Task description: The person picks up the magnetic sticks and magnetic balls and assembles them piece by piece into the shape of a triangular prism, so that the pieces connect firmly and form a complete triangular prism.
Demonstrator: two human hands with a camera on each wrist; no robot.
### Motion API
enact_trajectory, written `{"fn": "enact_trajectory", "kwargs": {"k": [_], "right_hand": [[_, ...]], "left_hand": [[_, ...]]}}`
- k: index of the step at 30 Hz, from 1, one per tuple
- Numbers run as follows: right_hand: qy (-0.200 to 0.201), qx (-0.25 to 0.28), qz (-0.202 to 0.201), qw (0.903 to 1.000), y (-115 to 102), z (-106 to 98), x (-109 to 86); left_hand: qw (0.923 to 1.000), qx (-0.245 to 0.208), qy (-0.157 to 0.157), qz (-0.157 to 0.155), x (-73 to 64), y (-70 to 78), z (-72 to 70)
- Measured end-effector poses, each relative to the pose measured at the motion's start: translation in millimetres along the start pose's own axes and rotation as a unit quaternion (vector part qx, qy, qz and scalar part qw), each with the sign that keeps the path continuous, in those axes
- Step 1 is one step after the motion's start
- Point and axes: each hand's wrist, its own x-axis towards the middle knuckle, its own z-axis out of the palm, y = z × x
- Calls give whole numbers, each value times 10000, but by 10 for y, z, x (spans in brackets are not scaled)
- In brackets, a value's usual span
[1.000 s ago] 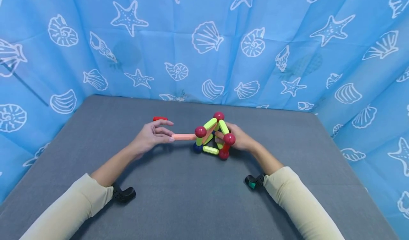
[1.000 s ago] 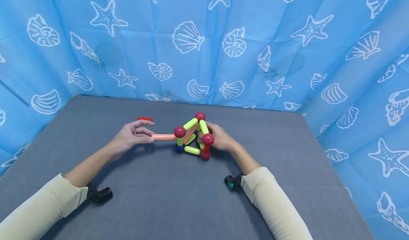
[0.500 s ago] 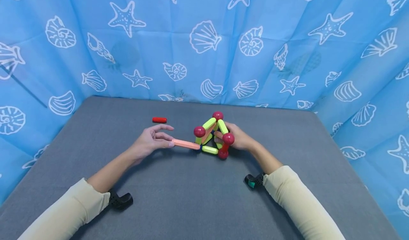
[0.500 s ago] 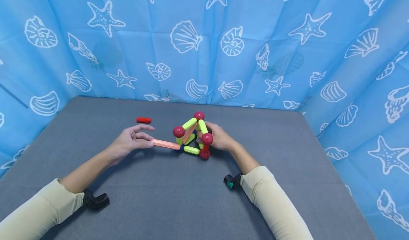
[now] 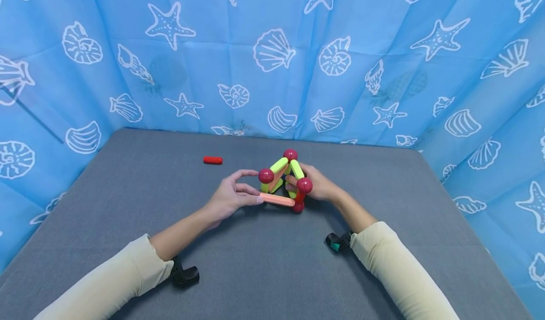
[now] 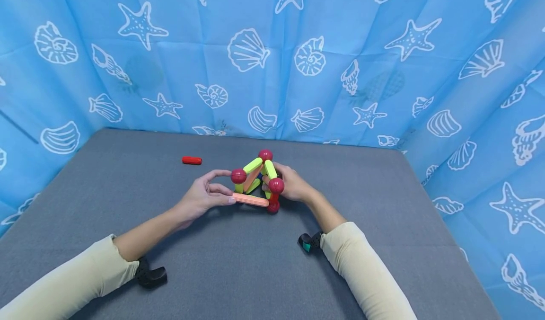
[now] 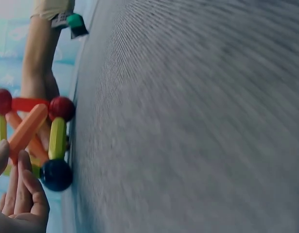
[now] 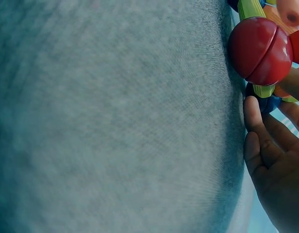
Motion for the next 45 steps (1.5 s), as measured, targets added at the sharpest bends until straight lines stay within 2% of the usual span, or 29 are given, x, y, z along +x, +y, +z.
{"fn": "enact_trajectory", "kwargs": {"k": [5,9,13,18,25,30,38,41,45], "right_hand": [[41,-34,-22,10000,2,10,-4],[63,-80,1,9999,6,13,-4],[82,-67,25,9999,10,8,-6],[21,-34,-62,10000,5,0,-12],[1,-70,-173,9998,4,0,-11],[24,-37,-192,9998,4,0,-14],[38,-92,-119,9999,14,-10,-16],[26,0,-103,9999,21,-6,-12],[24,126,-144,9998,15,4,-11]], "left_hand": [[9993,120,259,260,42,-1,119],[9977,183,556,351,28,12,158],[9962,59,727,469,9,23,173],[9958,-189,718,541,1,15,190],[9924,69,887,849,22,28,235],[9925,238,898,789,38,80,296],[9941,84,825,693,48,115,339],[9930,240,781,848,47,109,325],[9866,712,881,1177,74,114,306]]}}
